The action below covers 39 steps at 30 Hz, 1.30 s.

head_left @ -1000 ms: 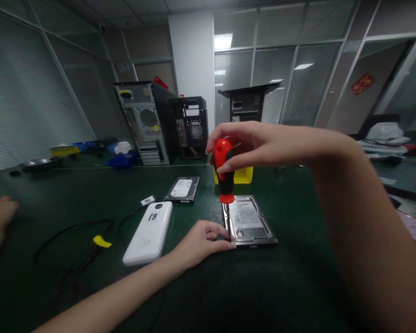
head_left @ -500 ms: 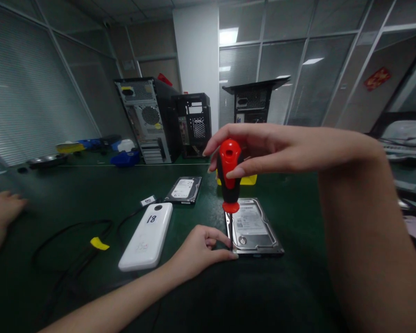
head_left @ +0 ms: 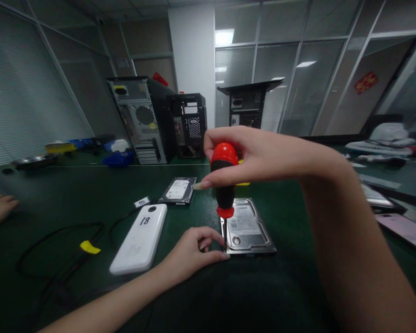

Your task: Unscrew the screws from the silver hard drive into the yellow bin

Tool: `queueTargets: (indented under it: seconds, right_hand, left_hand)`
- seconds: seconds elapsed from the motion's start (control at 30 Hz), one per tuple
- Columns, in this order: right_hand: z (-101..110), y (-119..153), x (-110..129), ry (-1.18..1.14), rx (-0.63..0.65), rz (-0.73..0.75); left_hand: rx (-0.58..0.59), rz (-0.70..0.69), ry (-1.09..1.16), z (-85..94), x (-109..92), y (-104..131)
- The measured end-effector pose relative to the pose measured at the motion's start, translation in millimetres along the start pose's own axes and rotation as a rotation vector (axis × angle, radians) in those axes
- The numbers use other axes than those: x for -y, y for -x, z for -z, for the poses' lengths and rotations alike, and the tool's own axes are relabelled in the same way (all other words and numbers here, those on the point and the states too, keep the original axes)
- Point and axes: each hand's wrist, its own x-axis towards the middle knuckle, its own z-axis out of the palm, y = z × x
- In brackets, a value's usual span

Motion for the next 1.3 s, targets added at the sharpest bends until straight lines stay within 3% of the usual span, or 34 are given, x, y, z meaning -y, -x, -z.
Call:
queueTargets:
  seconds: [0.3,0.6,1.07,1.3]
  right_hand:
    - [-5.8,-6.3,6.2,-0.104,0.036,-0.049]
    - [-7.8,-4.0,4.9,-0.183,0.006,0.034]
    - [-6.2,-6.0,2.9,-0.077,-0.017,0.178]
    - [-4.9,-2.4,2.4,-0.265,0.023,0.161]
  left_hand:
    - [0.012,-0.038,0.030,1.4,0.8,1.3]
    - [0.047,-0.070,-0.026,5.5,-2.1,3.3]
    - [0.072,-0.068,-0.082,7.0,-3.2,4.4]
    - [0.064,-0.071,-0.114,7.9,-4.3,5.0]
